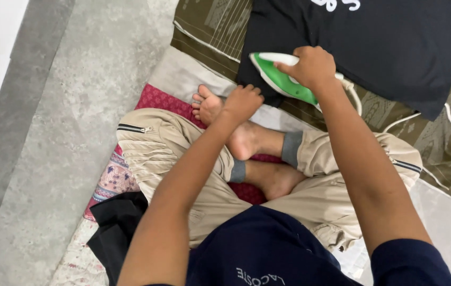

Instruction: Ironing a black t-shirt on a mat on the floor.

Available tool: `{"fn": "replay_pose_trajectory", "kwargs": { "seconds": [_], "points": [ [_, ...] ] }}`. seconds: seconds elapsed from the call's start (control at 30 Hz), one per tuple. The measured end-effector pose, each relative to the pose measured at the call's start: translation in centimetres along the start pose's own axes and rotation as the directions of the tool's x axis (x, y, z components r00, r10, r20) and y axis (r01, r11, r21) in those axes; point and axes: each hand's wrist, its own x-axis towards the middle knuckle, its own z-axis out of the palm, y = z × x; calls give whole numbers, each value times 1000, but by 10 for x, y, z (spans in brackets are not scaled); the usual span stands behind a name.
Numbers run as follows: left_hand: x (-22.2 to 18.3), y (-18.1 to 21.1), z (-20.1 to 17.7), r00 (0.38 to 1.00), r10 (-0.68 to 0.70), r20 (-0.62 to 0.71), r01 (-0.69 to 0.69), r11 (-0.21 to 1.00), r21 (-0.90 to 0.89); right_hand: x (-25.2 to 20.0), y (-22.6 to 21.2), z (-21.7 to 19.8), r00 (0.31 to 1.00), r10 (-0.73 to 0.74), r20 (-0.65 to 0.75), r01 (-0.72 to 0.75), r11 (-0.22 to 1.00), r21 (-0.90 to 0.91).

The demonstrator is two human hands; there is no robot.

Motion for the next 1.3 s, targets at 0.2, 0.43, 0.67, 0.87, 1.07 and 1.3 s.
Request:
{"fn": "replay_pose_trajectory", "kwargs": {
  "seconds": [0.2,0.43,0.67,0.87,1.07,1.3],
  "points": [
    [-42,-8,-32,980,-197,38,198,979,-43,-9,-1,3,979,-195,67,205,950,-237],
    [-40,-1,-55,916,-397,-62,391,916,-91,-6,-27,-4,987,-139,84,151,976,-158],
    [-41,-2,-42,868,-496,24,488,844,-222,5,-24,16,994,-106,-29,102,988,-112],
    [-35,-4,-32,877,-480,-24,466,860,-207,14,-35,8,985,-175,3,173,968,-180],
    [46,-21,-65,734,-668,-123,641,742,-196,68,8,-35,995,89,-51,-85,994,64],
    [92,-17,-3,735,-677,36,668,713,-215,120,55,-62,995,55,81,-53,998,-24]
  ]
}}
